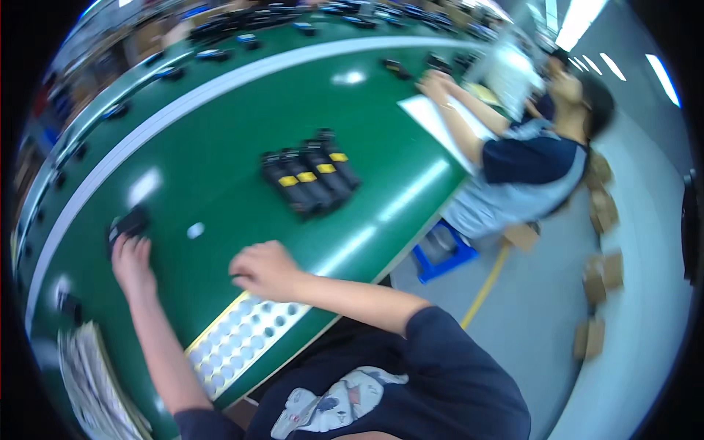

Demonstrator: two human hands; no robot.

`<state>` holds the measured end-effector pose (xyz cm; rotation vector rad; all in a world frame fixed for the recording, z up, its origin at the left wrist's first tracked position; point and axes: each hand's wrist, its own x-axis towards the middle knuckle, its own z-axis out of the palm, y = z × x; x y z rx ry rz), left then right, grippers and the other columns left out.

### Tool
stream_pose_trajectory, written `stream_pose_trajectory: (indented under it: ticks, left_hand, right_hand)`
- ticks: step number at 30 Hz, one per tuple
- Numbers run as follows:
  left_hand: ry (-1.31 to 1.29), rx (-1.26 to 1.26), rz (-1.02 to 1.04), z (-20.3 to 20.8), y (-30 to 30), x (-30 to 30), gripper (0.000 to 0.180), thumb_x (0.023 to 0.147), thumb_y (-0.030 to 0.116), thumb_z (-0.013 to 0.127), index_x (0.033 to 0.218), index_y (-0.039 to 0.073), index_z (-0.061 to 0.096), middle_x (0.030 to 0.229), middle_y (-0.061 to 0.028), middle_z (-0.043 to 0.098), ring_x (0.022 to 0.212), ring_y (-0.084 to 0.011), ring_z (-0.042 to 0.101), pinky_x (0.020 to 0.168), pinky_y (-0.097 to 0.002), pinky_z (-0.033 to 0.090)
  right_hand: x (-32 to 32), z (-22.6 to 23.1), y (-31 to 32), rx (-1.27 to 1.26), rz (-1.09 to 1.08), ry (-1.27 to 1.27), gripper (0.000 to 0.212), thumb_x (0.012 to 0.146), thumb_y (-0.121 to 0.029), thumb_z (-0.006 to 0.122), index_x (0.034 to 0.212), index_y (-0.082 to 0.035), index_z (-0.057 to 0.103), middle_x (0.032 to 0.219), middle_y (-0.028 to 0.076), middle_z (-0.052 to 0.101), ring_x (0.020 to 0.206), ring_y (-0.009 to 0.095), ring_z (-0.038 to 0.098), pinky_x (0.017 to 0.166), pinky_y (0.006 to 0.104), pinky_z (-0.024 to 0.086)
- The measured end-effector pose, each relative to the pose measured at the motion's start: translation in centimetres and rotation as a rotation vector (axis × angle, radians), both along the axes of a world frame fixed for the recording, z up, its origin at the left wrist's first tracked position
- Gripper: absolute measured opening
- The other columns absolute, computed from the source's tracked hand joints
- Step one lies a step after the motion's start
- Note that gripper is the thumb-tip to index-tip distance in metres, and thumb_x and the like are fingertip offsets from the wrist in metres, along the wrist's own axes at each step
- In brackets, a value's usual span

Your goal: Assembling handheld electronic devices by snapping a circular component into the sensor housing

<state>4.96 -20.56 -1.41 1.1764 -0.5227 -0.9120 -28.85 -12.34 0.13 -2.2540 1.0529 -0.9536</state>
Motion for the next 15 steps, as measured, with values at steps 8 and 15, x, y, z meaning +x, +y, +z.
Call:
stream_pose_trajectory:
  ticks: [8,15]
  left_hand:
    - [-0.924,-0.038,-0.239,-0.8,1.3,-8.8,0.031,0.100,0.004,0.057,0.130,0.003,0.062,0.108,-0.0054,0.061,0.087,-0.0099,0.057,0.080,-0.0267,0.049]
    - [-0.909,-0.022,-0.292,-1.5,2.2,-7.9,0.026,0.101,0.005,0.057,0.126,-0.001,0.062,0.120,-0.0090,0.065,0.103,-0.0161,0.062,0.087,-0.0283,0.050]
  right_hand:
    - [5.6,-0.9,-7.6,-0.435,0.085,0.087,0.019,0.079,-0.019,0.076,0.094,-0.011,0.069,0.111,0.008,0.058,0.101,0.028,0.053,0.085,0.0403,0.041]
    - [7.4,-1.7,-7.7,-0.278,-0.040,0.027,0.022,0.079,-0.016,0.073,0.098,-0.008,0.067,0.109,0.009,0.055,0.102,0.029,0.051,0.081,0.0403,0.041]
